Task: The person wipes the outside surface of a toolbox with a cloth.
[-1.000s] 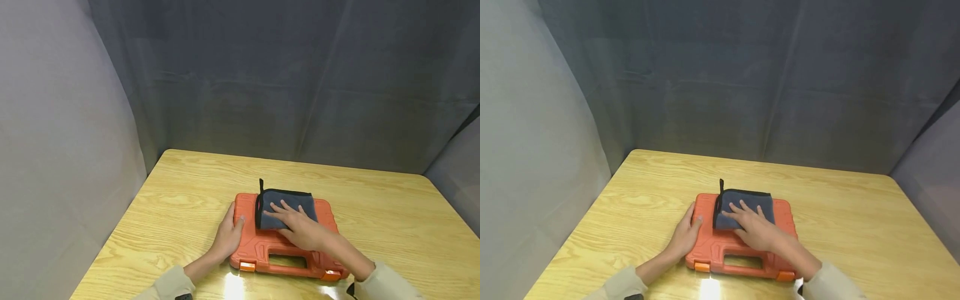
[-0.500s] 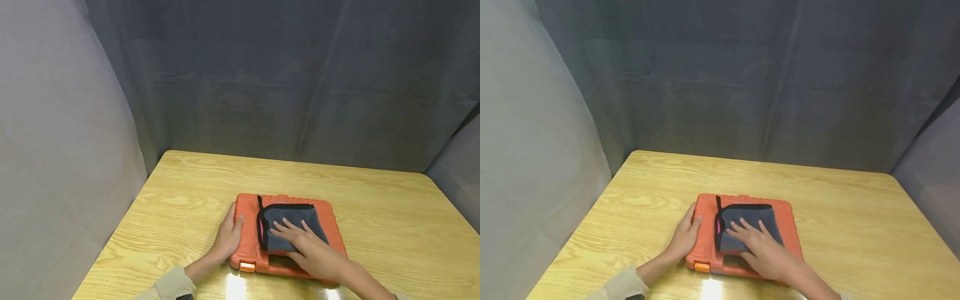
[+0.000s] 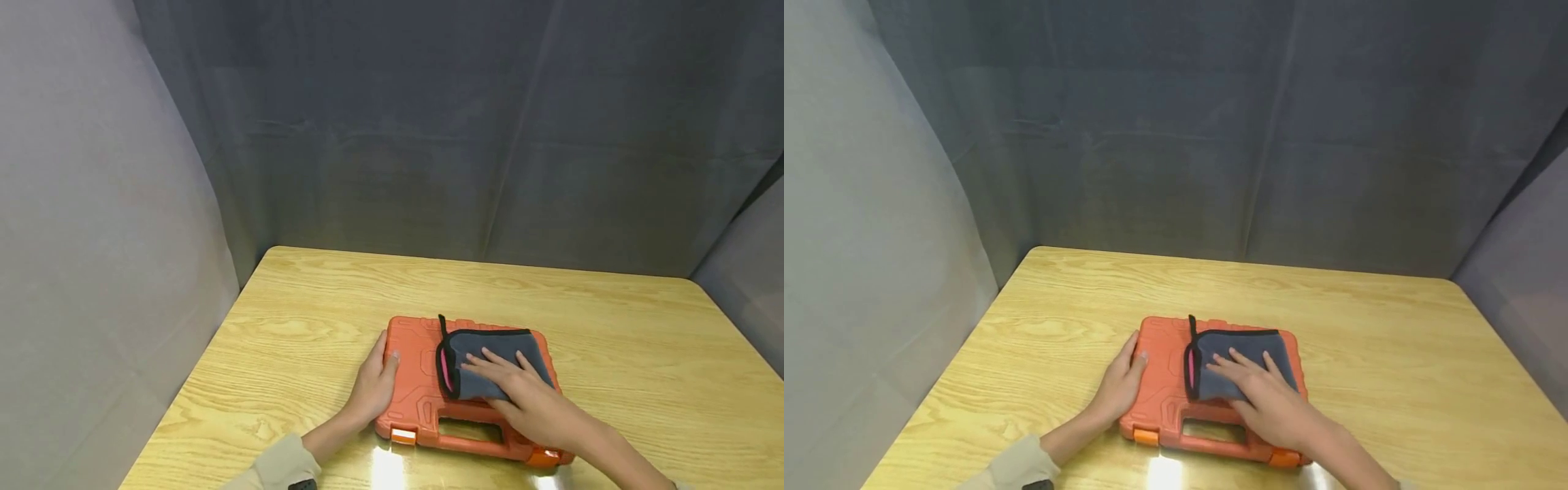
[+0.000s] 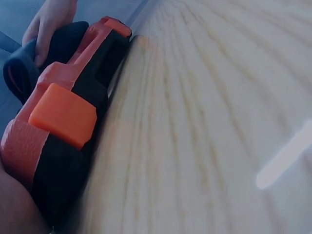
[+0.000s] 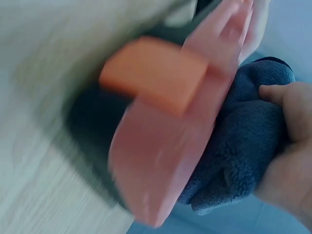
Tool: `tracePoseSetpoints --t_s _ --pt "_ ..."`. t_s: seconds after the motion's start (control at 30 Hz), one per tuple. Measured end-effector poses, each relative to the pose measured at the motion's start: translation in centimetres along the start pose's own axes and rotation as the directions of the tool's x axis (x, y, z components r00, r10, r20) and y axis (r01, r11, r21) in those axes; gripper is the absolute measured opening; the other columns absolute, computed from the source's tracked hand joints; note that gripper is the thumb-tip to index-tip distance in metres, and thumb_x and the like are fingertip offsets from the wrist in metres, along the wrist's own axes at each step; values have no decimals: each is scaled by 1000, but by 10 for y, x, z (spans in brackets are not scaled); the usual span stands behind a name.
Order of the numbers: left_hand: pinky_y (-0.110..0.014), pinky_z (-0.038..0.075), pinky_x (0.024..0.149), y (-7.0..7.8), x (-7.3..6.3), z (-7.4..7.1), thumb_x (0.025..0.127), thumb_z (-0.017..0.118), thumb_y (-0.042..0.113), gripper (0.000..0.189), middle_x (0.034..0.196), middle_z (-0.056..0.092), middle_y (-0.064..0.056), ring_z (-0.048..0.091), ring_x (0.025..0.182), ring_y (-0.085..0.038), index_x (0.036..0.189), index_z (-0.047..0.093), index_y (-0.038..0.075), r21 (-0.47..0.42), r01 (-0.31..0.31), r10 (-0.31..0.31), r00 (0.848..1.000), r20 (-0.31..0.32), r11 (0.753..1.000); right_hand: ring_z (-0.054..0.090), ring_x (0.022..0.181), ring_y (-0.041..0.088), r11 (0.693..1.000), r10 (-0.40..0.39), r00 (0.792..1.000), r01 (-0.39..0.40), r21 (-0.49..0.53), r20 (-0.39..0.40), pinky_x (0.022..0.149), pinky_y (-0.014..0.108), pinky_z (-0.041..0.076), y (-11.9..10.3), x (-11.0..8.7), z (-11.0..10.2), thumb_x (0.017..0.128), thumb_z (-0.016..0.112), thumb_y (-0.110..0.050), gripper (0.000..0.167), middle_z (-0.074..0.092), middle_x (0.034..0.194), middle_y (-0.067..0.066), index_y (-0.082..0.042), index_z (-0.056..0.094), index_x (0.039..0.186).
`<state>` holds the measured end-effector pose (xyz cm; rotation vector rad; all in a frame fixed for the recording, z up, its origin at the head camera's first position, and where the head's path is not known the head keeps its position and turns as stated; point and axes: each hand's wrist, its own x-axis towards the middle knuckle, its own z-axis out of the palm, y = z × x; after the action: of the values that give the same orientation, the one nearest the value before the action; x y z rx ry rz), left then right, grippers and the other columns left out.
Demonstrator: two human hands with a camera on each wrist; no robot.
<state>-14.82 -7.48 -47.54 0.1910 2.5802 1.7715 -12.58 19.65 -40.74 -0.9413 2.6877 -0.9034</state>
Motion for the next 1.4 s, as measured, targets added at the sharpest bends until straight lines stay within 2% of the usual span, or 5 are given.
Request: tracePoseSetpoints --t_s 0.2,0.4,0.77,1.17,1.4 --pt "-51 20 117 0 0 0 109 38 20 58 160 23 -23 21 146 -36 156 17 -6 -12 -3 3 1000 6 1000 26 142 47 995 77 993 -82 -53 -87 102 80 11 25 10 -14 96 65 -5 54 39 153 22 -6 49 148" --pt "-50 20 117 -1 1 2 109 38 19 57 160 24 -22 22 146 -35 157 18 -5 -22 -14 14 1000 9 1000 19 144 50 992 97 992 -103 -71 -81 102 80 9 34 16 -19 97 64 -9 53 34 155 24 -9 50 148" --pt "-52 20 117 1 -1 3 110 38 20 57 161 22 -21 21 146 -35 158 15 -3 -97 3 -1 1000 17 995 29 141 47 992 89 993 -96 -78 -80 105 76 15 32 7 -13 96 65 -5 56 39 151 27 3 45 147" --pt "-52 19 117 2 -3 3 109 40 19 57 160 23 -21 22 146 -35 158 17 -1 -136 45 -46 999 -5 990 28 142 46 999 45 994 -47 -12 -102 104 77 14 22 -13 -1 92 69 0 56 41 151 22 1 51 144" --pt "-52 20 117 4 -1 3 109 39 16 56 160 23 -22 21 146 -36 157 17 -4 -140 29 -31 999 -11 990 25 144 44 996 87 995 -85 27 -47 106 76 12 11 -30 5 90 69 2 59 40 154 18 -4 50 146"
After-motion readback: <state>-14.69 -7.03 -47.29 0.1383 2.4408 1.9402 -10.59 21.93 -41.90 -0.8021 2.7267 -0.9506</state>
